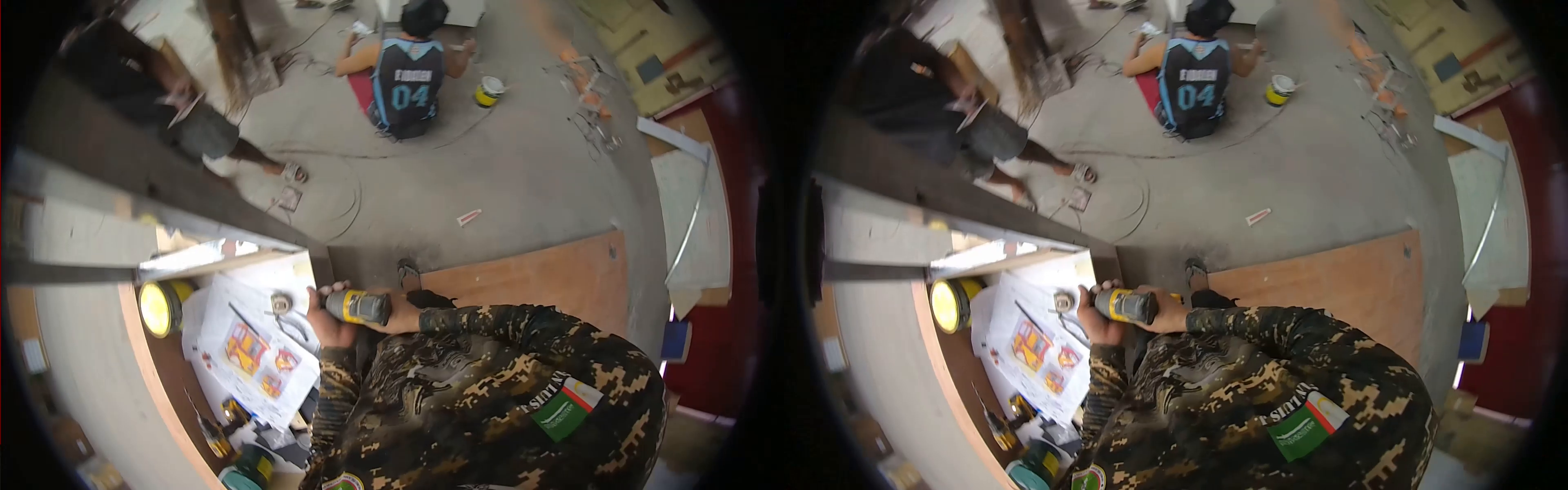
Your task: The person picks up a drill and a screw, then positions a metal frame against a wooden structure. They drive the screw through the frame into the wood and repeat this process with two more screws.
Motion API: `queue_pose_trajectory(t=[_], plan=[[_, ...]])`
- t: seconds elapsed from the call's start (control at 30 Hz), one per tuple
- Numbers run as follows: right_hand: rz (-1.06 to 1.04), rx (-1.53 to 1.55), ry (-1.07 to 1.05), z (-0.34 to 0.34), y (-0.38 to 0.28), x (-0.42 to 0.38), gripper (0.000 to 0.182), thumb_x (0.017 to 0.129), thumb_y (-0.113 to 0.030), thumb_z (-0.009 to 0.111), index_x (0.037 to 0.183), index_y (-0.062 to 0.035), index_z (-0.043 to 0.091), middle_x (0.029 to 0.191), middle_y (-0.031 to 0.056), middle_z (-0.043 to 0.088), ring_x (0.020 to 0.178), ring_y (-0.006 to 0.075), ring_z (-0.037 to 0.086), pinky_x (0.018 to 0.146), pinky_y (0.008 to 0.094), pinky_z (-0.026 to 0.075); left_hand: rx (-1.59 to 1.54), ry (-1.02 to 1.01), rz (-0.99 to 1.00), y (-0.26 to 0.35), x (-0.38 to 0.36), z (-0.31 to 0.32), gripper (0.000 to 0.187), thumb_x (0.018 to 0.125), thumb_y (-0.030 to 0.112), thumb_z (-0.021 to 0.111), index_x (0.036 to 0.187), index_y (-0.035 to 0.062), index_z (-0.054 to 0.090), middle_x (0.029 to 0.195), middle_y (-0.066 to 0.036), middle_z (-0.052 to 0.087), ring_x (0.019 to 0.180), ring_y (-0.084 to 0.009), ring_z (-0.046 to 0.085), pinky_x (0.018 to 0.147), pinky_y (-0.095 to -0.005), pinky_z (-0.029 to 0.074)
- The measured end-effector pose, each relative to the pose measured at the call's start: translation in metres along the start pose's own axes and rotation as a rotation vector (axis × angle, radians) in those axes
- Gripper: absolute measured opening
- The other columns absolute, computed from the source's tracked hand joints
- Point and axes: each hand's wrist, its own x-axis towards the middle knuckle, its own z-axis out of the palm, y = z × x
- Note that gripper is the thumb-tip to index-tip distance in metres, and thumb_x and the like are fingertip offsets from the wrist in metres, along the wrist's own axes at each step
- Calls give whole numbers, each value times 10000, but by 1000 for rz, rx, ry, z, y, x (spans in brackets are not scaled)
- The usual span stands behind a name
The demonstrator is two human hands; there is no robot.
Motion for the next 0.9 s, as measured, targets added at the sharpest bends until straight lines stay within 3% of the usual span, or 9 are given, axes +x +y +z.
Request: queue_pose_trajectory(t=[0.33,0.37,0.47,0.53,0.6,0.67,0.7,0.83,0.9], plan=[[-39,289,-150,-8,-4,8,469,752,-132,770,1168,-27,581,1068,140,652,1029,263,639,911,355,490,45,49,70,11,-2,18,425,1025,454,479,863,63,516,760,-98,573,788,-278,571,948,-463,471],[20,252,-153,-6,0,6,482,747,-148,777,1171,-33,580,1075,146,647,1031,278,634,909,367,488,30,-42,79,11,-3,18,368,1017,420,512,972,57,545,864,-126,632,824,-276,593,963,-444,470],[48,137,-155,-2,11,-3,502,735,-182,790,1168,-41,580,1086,158,641,1026,312,625,900,391,488,195,87,58,0,-15,15,356,1010,382,528,1076,37,580,1044,-162,665,939,-282,618,976,-430,470],[37,109,-129,-6,9,-3,518,718,-228,801,1150,-46,581,1089,174,639,1015,361,610,880,425,490,340,-19,105,-14,-19,4,356,990,307,562,1173,2,580,1141,-175,662,1035,-290,620,959,-408,475],[113,206,-99,-13,-7,-2,450,761,-168,800,1133,-44,580,1025,132,635,943,269,631,821,366,501,423,-92,93,-11,-28,12,443,1004,370,522,1188,-29,578,1186,-203,638,1077,-300,612,982,-414,470],[-101,156,-44,-12,-2,3,430,776,-141,798,1128,-34,575,982,104,620,895,221,625,774,331,504,155,-177,63,-8,-34,22,525,1025,432,438,1185,-47,580,1193,-219,633,1084,-302,608,991,-417,466],[-101,164,-78,-11,-5,6,430,776,-141,798,1128,-34,575,982,104,620,895,221,625,774,331,504,147,-186,60,-8,-34,23,596,1039,474,350,1173,-57,586,1198,-227,629,1100,-304,601,1000,-421,462],[-108,193,-113,-12,-15,14,388,779,-126,779,1098,-28,582,956,99,619,869,222,626,749,321,506,169,-229,68,-10,-37,21,593,1044,458,327,1161,-61,591,1196,-218,629,1105,-287,591,1014,-406,444],[-183,131,-140,-15,-21,16,372,783,-126,767,1093,-30,586,961,104,631,865,225,632,747,323,507,268,-331,240,-12,-37,17,562,1046,448,335,1124,-41,601,1173,-202,631,1087,-273,592,1006,-398,440]])
